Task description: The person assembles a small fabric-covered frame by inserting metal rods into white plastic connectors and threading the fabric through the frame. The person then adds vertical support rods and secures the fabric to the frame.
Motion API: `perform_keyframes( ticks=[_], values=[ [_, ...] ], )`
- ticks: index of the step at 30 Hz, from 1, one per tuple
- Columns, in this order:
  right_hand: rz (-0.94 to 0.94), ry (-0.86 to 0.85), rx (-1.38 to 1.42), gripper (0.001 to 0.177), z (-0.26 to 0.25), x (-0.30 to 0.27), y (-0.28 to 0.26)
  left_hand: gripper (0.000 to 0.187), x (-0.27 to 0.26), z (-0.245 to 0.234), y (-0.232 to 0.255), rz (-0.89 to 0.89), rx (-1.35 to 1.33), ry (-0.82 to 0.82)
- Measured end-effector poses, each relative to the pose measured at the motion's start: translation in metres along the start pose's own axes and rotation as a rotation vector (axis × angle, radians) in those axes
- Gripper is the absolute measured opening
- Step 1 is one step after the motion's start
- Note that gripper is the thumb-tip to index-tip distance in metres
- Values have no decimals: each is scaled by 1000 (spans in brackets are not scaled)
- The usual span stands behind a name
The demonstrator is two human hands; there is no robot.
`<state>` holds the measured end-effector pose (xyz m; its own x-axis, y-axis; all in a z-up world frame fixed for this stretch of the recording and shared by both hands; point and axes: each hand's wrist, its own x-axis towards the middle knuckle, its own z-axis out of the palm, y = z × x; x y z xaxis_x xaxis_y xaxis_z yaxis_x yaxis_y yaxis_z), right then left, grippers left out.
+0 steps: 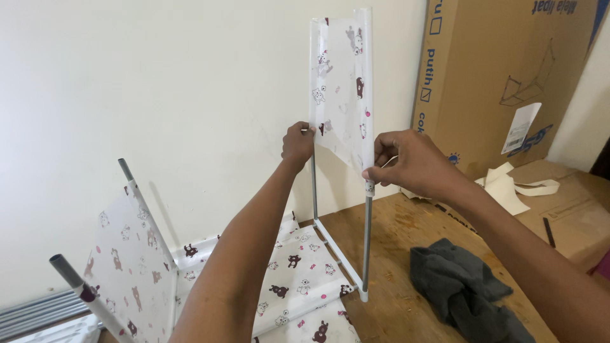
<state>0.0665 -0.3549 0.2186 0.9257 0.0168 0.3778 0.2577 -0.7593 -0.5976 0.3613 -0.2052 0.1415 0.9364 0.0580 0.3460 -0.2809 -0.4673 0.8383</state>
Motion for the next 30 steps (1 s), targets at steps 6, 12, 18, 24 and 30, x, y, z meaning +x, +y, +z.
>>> perform_keyframes(
  ticks=[6, 12, 18, 24, 30],
  values=[
    [21, -47, -57, 19, 4, -1, 14, 30, -21, 11, -25, 45, 29, -11],
    [-31, -119, -137, 28, 15, -1, 24, 31, -21, 15, -47, -7, 63, -58],
    [-18, -82, -188, 35, 17, -7, 19, 31, -2, 20, -33, 250, -259, 108],
    [84, -39, -103, 31, 15, -8, 15, 26, -1, 15, -23, 123, -109, 23],
    [108, -138, -222, 33, 28, -10, 25, 26, -10, 12, -37, 35, 124, -51]
  ],
)
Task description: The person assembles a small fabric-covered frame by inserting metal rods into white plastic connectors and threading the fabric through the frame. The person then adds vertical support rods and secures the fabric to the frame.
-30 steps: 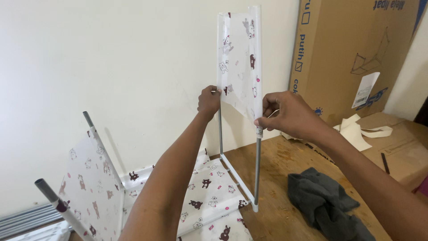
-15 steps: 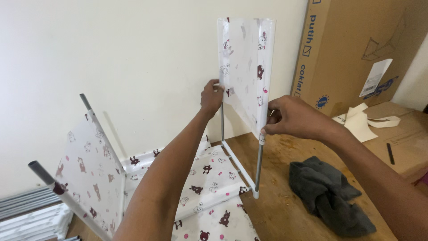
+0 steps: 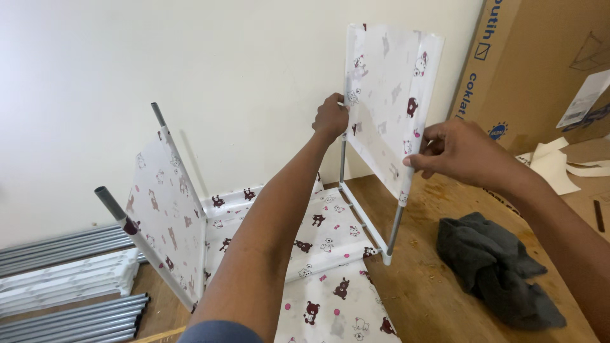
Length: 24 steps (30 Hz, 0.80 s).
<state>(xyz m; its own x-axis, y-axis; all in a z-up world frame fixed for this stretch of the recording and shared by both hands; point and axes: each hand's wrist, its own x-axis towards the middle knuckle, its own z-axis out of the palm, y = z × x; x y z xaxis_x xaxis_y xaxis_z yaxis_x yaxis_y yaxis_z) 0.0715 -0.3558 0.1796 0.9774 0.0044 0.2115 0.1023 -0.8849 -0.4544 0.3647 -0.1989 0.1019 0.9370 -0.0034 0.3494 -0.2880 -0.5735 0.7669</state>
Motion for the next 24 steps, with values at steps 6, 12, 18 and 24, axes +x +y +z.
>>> perform_keyframes(
  ticks=[6, 12, 18, 24],
  values=[
    [10, -90, -116, 38, 13, -1, 3, 29, -6, 3, 0, 74, -227, 87],
    [-53, 112, 88, 35, 17, -1, 7, 22, 1, 9, -2, 91, -228, 106],
    [60, 8, 53, 32, 31, 1, 12, 22, -4, 21, -33, 123, -126, 60],
    [92, -61, 26, 32, 54, 1, 24, 23, -11, 34, -63, 172, -23, 16]
  ],
)
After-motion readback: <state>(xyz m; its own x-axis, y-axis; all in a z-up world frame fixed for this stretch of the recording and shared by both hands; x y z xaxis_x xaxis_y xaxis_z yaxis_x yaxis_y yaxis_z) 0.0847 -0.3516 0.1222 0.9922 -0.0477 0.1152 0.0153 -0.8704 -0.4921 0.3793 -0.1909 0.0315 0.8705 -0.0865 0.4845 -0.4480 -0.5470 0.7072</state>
